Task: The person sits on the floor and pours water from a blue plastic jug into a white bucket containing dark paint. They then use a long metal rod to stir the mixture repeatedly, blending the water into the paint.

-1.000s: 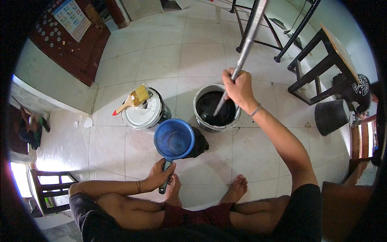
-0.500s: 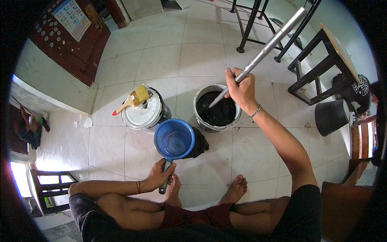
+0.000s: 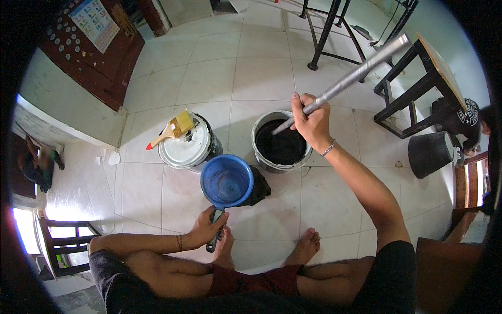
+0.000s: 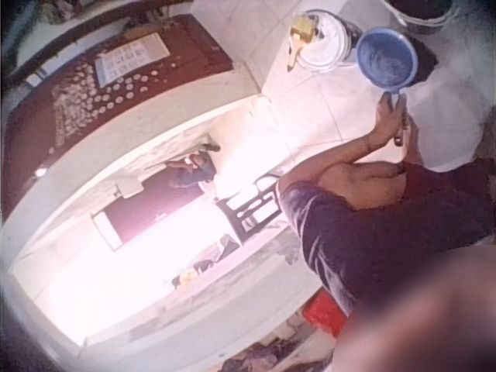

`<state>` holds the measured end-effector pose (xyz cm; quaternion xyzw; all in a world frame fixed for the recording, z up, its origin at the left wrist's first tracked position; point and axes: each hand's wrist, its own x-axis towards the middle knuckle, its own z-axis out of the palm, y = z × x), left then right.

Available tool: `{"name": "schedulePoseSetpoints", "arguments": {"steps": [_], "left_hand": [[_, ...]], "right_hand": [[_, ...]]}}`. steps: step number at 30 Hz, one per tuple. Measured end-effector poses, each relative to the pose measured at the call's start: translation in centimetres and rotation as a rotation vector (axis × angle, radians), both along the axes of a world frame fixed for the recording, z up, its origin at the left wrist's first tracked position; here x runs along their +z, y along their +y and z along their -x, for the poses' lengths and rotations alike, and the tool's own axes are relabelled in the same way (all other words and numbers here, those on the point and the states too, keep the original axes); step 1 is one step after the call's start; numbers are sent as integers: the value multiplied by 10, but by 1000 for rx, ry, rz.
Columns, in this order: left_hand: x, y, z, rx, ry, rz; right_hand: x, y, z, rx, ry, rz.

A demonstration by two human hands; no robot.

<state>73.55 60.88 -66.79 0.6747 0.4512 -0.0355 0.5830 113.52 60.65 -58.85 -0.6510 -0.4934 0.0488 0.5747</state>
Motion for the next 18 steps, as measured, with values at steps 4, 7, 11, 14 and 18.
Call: {"name": "schedulePoseSetpoints", "arguments": {"steps": [4,7,11,14,18], "left_hand": [[3,-2,-1,44,69,23],[4,-2,-1,62,48,44],[4,0,-1,17,9,-17],[3,0,0,19,7,-13],[3,0,-1,34,-7,-1]], "right_hand": [[-3,1,-9,-11,-585,-160],[-4,0,-3,-20,-333,46],[-1,-1,3,-29,266,48],[1,0,-5,-114,-217,-68],[-3,1,-7,8,-578,-99]]}}
